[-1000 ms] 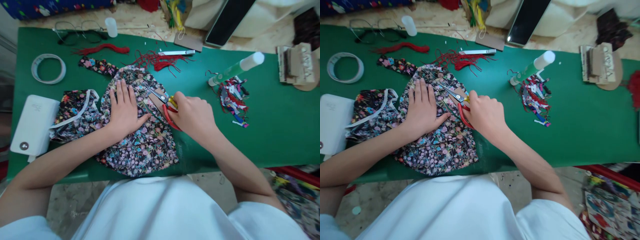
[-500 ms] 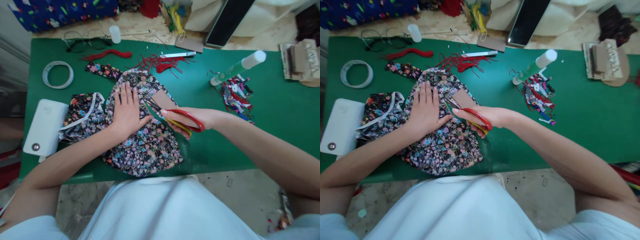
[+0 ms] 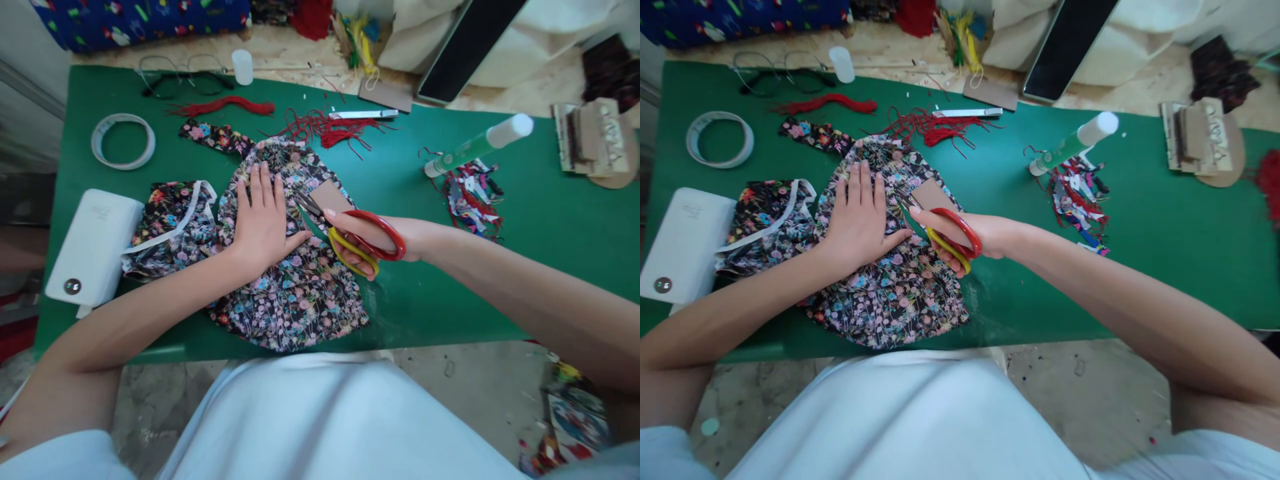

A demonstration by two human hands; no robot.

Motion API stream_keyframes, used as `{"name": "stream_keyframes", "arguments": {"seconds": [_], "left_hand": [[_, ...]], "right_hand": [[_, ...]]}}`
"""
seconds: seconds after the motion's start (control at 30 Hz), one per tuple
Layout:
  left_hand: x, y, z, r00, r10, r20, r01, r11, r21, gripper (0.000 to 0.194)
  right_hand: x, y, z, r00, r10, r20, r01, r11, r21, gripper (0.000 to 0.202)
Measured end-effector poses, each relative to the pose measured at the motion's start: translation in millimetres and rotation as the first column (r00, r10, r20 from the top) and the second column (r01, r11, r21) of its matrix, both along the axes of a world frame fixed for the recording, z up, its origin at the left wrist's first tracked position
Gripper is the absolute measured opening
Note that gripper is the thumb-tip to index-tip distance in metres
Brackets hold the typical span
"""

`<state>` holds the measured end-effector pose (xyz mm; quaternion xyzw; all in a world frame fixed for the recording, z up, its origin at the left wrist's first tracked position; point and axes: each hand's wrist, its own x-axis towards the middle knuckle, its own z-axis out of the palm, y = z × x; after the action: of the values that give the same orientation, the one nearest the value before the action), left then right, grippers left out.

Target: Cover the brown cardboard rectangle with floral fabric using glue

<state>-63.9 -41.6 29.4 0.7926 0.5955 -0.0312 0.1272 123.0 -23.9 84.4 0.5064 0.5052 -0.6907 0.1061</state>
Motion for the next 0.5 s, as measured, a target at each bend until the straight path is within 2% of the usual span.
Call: {"name": "stream_keyframes", "arguments": {"seconds": [0.33,0.5], "left_hand": [[0.7,0.1,1.6,1.0,0.0,-0.02,0.0,1.0,-0.009,0.104],[0.7,0.3,0.9,1.0,0.0,-0.005,0.0,1.0,-0.003,0.104]], "right_hand": [[-6.8,1.1,-3.7,0.997,-0.055,-0.055,0.053,0.997,-0.048,0.073],[-8.8,0.2,-4.6,0.997,-0.063,-0.044,0.063,0.998,-0.006,0.074]]}}
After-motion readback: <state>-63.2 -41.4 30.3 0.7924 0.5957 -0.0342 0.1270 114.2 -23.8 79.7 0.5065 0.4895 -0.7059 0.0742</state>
